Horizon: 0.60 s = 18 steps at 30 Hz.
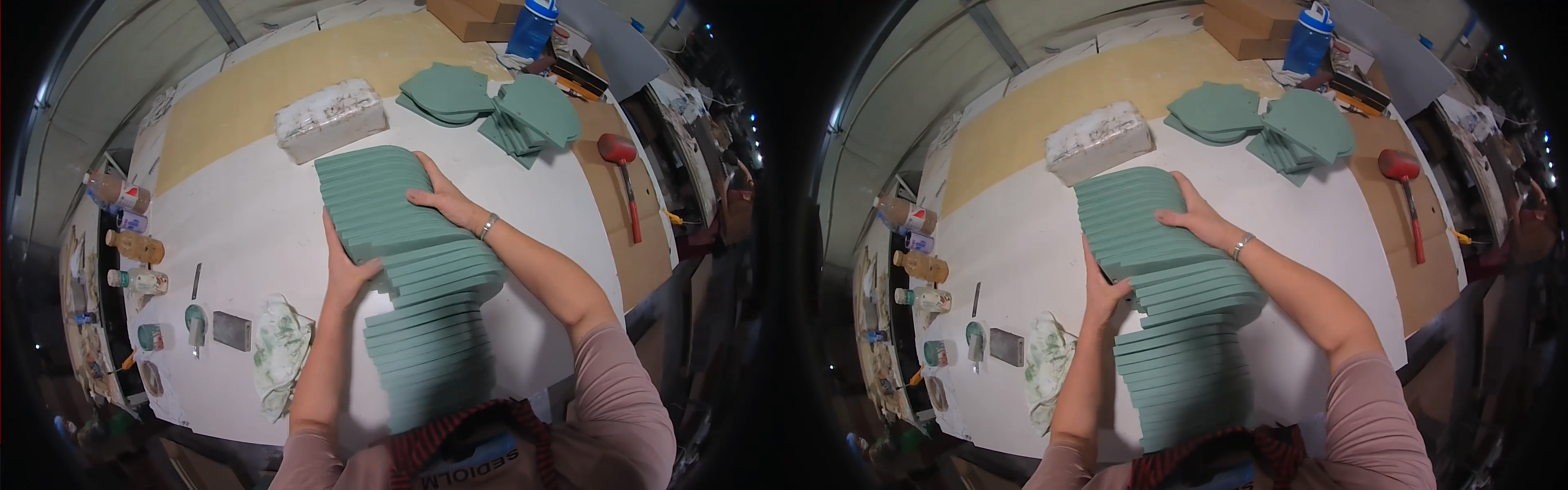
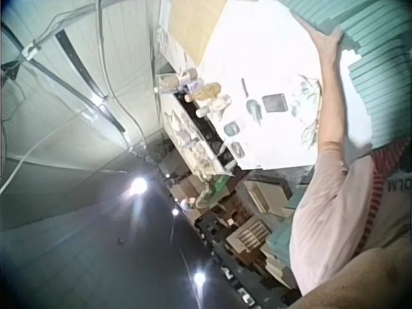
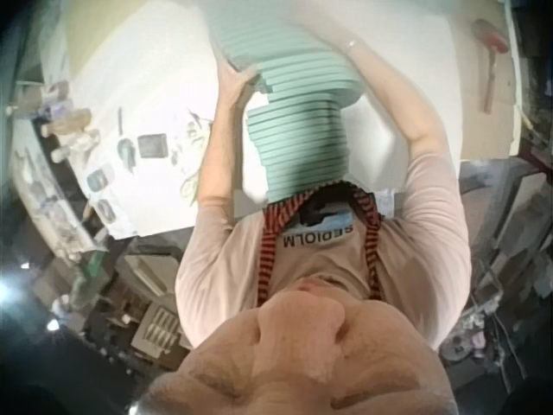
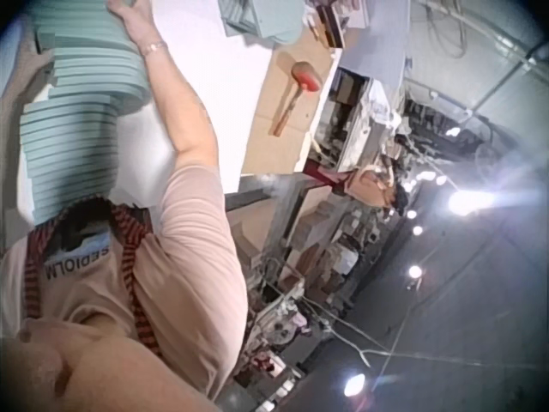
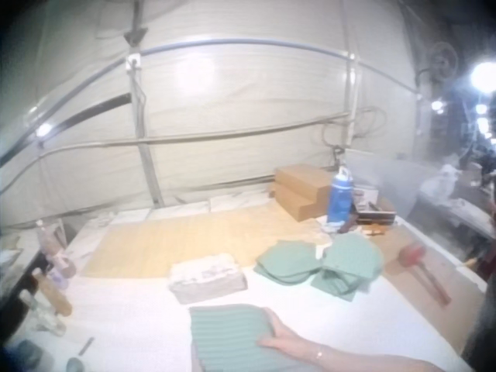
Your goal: Cleaning and stacking green plastic or composite furniture components using a sponge and cloth.
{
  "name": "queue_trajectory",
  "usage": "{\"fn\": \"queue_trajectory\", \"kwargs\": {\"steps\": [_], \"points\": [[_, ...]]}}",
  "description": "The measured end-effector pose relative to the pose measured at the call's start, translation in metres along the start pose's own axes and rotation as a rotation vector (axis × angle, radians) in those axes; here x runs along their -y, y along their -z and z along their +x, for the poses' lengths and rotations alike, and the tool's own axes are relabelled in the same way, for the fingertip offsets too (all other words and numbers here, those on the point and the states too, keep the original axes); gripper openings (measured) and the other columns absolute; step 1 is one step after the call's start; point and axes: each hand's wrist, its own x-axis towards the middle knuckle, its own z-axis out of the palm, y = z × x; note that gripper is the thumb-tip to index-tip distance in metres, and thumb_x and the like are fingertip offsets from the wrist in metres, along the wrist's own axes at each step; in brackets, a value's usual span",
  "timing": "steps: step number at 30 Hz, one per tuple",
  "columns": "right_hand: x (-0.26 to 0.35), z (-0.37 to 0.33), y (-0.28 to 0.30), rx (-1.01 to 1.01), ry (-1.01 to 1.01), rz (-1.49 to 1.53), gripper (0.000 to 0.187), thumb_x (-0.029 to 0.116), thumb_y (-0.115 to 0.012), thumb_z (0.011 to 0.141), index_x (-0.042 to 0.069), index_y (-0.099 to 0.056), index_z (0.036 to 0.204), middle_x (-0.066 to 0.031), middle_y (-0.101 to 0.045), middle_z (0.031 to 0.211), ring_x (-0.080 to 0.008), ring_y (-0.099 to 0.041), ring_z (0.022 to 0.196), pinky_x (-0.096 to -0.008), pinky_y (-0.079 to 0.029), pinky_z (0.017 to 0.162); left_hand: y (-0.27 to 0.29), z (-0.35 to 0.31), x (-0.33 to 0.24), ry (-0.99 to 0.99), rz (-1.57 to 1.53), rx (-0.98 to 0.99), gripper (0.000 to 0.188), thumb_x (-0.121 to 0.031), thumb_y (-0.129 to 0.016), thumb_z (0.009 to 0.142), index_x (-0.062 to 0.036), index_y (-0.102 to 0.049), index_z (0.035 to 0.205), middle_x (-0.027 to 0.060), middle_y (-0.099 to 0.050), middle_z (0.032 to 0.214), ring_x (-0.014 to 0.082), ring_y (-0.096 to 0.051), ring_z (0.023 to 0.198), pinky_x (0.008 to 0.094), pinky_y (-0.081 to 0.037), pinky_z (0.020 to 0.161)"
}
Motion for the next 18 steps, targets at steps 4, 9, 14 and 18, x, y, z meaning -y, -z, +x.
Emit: {"fn": "queue_trajectory", "kwargs": {"steps": [4,9,14,18], "points": [[-0.002,0.022,-0.002,-0.028,0.040,-0.014,0.103,0.038,-0.076,0.086,-0.001,-0.014,0.157,-0.0248,-0.032,0.155,-0.0316,-0.033,0.143,-0.0358,-0.027,0.118,0.000,0.014,0.000,-0.046,-0.039,-0.051,0.129,-0.018,-0.084,0.058,-0.0034,-0.007,0.160,0.0181,-0.035,0.151,0.0311,-0.039,0.138,0.0417,-0.035,0.115],[-0.001,0.067,0.001,-0.001,0.096,-0.079,0.099,0.033,-0.076,0.087,-0.001,-0.015,0.157,-0.0234,-0.034,0.153,-0.0298,-0.035,0.142,-0.0354,-0.029,0.117,0.011,0.047,-0.007,-0.072,-0.109,-0.055,0.128,-0.021,-0.087,0.058,-0.0042,-0.011,0.160,0.0174,-0.038,0.149,0.0310,-0.041,0.136,0.0412,-0.038,0.113],[-0.012,0.087,0.003,-0.028,0.069,-0.001,0.114,0.044,-0.080,0.080,-0.006,-0.012,0.157,-0.0304,-0.028,0.156,-0.0360,-0.030,0.146,-0.0372,-0.025,0.120,0.034,0.068,0.003,-0.133,-0.163,-0.063,0.103,-0.043,-0.075,0.081,-0.0032,-0.019,0.158,0.0175,-0.036,0.154,0.0304,-0.038,0.140,0.0412,-0.030,0.117],[-0.007,0.081,0.000,-0.013,0.056,0.007,0.117,0.046,-0.081,0.079,-0.005,-0.010,0.157,-0.0306,-0.026,0.157,-0.0363,-0.029,0.147,-0.0367,-0.024,0.120,0.055,0.107,0.018,-0.002,-0.326,-0.168,0.067,-0.039,-0.051,0.102,-0.0019,-0.030,0.154,0.0153,-0.044,0.149,0.0264,-0.045,0.134,0.0403,-0.037,0.113]]}}
